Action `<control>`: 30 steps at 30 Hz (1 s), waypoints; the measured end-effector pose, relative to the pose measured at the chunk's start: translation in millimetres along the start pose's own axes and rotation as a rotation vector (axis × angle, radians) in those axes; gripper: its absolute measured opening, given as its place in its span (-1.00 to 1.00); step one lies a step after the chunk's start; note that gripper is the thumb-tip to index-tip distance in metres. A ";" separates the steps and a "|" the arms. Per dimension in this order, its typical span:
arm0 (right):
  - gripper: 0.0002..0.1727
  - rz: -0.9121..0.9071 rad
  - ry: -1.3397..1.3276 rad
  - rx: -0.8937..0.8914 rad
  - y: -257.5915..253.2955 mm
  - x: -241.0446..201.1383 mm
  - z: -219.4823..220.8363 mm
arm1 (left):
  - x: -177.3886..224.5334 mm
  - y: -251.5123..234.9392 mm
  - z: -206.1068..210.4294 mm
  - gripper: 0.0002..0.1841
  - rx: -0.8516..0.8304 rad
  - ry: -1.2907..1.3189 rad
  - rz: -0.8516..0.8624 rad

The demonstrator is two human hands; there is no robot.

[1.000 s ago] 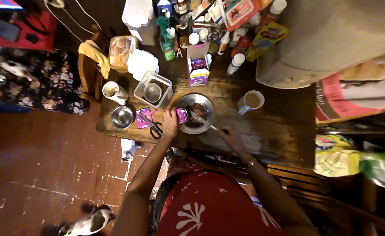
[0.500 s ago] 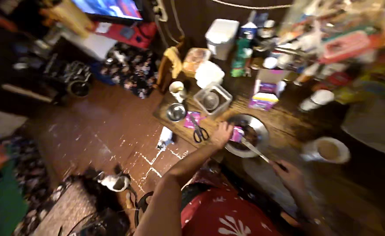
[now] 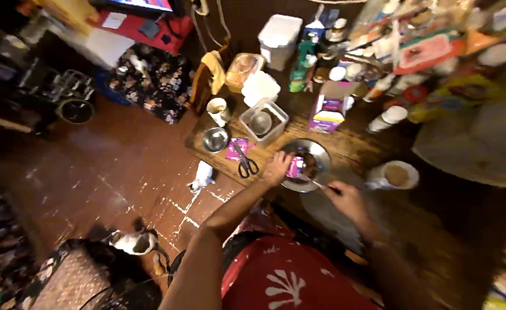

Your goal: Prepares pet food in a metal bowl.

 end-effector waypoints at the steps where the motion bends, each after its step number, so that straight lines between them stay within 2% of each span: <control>1: -0.69 0.001 0.009 -0.018 -2.5 -5.0 0.2 | 1.7 -0.1 1.2 -0.08 0.000 -0.001 0.006; 7: -0.73 0.031 -0.005 -0.069 -28.0 -2.6 19.5 | 0.0 -8.7 4.9 0.00 -0.051 -0.064 0.025; 11: -0.74 0.094 -0.136 -0.065 -42.6 15.9 27.0 | -3.7 -22.4 0.8 -0.01 -0.166 -0.144 0.051; 16: -0.68 0.198 -0.337 -0.051 -48.5 43.6 34.6 | 4.2 -49.1 -4.6 0.13 -0.301 -0.334 0.054; 18: -0.67 0.173 -0.370 -0.039 -50.3 48.4 44.5 | 9.9 -59.5 -3.2 0.17 -0.348 -0.394 0.065; 23: -0.68 0.142 -0.396 0.051 -53.0 49.4 58.6 | 26.9 -78.6 2.0 0.02 -0.423 -0.545 0.070; 27: -0.69 0.140 -0.415 0.141 -46.5 57.6 60.6 | 39.2 -85.5 -1.7 -0.04 -0.465 -0.649 0.005; 30: -0.67 0.184 -0.412 0.111 -40.2 64.8 59.2 | 44.0 -87.7 -1.3 -0.01 -0.467 -0.699 -0.020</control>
Point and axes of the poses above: each hand's wrist, its own y-axis away from the middle knuckle, its own z-axis out of the palm, x = y × z, the point moved 2 cm from there along -y, towards the middle knuckle, and after that the axes turned 11 degrees about y, right-handed, at the moved point
